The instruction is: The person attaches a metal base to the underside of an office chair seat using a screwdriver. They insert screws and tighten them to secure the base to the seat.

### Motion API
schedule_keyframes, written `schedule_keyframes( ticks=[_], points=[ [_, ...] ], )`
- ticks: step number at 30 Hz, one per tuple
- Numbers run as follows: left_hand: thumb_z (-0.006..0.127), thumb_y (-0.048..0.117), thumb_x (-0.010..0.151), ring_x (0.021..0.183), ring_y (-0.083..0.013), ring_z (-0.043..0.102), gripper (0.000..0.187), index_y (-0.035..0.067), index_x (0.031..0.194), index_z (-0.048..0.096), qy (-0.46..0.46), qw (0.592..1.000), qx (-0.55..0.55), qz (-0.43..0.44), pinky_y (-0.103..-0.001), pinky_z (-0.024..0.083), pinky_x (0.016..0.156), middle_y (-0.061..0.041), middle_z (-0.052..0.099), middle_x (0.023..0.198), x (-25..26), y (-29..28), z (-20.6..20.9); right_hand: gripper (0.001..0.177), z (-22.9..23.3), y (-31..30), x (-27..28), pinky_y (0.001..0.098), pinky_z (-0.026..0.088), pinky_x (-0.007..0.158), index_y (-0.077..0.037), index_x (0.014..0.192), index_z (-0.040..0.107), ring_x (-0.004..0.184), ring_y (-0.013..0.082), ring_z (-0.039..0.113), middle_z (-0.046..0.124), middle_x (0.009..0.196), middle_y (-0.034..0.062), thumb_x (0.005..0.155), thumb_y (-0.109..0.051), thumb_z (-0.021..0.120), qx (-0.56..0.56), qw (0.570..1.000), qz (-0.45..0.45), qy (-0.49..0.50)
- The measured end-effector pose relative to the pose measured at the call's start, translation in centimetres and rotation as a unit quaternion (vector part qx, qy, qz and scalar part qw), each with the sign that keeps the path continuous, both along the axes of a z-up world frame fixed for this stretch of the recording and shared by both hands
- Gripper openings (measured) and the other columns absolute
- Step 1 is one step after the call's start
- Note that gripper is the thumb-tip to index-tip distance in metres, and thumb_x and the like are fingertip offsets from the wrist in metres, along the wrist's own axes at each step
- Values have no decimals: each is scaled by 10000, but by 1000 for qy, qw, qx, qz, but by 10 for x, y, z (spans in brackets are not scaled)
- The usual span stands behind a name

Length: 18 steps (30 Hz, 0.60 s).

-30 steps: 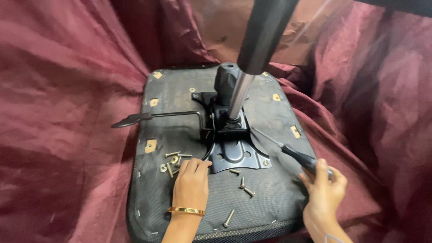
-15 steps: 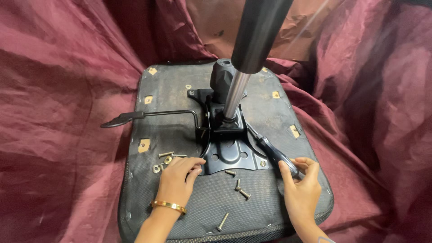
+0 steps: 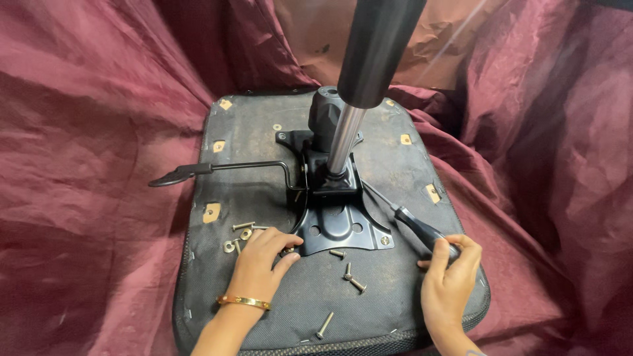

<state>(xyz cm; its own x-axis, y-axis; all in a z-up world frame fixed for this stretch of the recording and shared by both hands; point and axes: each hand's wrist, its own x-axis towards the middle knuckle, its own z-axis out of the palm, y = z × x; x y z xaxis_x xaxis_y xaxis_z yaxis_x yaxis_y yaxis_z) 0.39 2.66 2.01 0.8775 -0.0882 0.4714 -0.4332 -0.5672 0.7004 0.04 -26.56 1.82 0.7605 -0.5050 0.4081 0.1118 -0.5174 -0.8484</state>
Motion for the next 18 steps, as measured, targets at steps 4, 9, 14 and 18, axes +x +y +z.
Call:
schedule_keyframes(
  ticks=[4,9,14,18],
  points=[
    [753,86,793,889,-228,647,198,97,991,743,44,998,-38,36,-346,541,793,-38,689,910,1,-8,-4,229,-6,-4,0,313,585,669,22,1226,385,771,204,693,467,1214,148,1104,-159,455,63,997,24,-45],
    [750,51,783,893,-203,654,220,106,996,750,70,995,-60,31,-313,578,790,-40,662,889,3,-8,-7,239,-13,-13,-4,319,590,727,-13,1268,330,834,228,697,462,1243,130,1130,-184,424,131,988,32,-77],
    [758,56,770,840,-184,650,273,127,1033,751,81,994,-63,47,-318,555,795,-11,684,864,5,-9,-6,212,-3,-20,-6,384,636,771,-68,1302,309,969,171,627,445,1240,110,1174,-190,426,213,967,-9,-138],
    [768,75,762,804,-181,615,329,142,1082,731,92,993,-51,57,-325,533,796,6,685,822,5,-10,-5,161,17,-13,-19,391,634,809,-86,1294,318,964,174,640,492,1217,118,1175,-147,407,189,964,25,-185]
  ],
)
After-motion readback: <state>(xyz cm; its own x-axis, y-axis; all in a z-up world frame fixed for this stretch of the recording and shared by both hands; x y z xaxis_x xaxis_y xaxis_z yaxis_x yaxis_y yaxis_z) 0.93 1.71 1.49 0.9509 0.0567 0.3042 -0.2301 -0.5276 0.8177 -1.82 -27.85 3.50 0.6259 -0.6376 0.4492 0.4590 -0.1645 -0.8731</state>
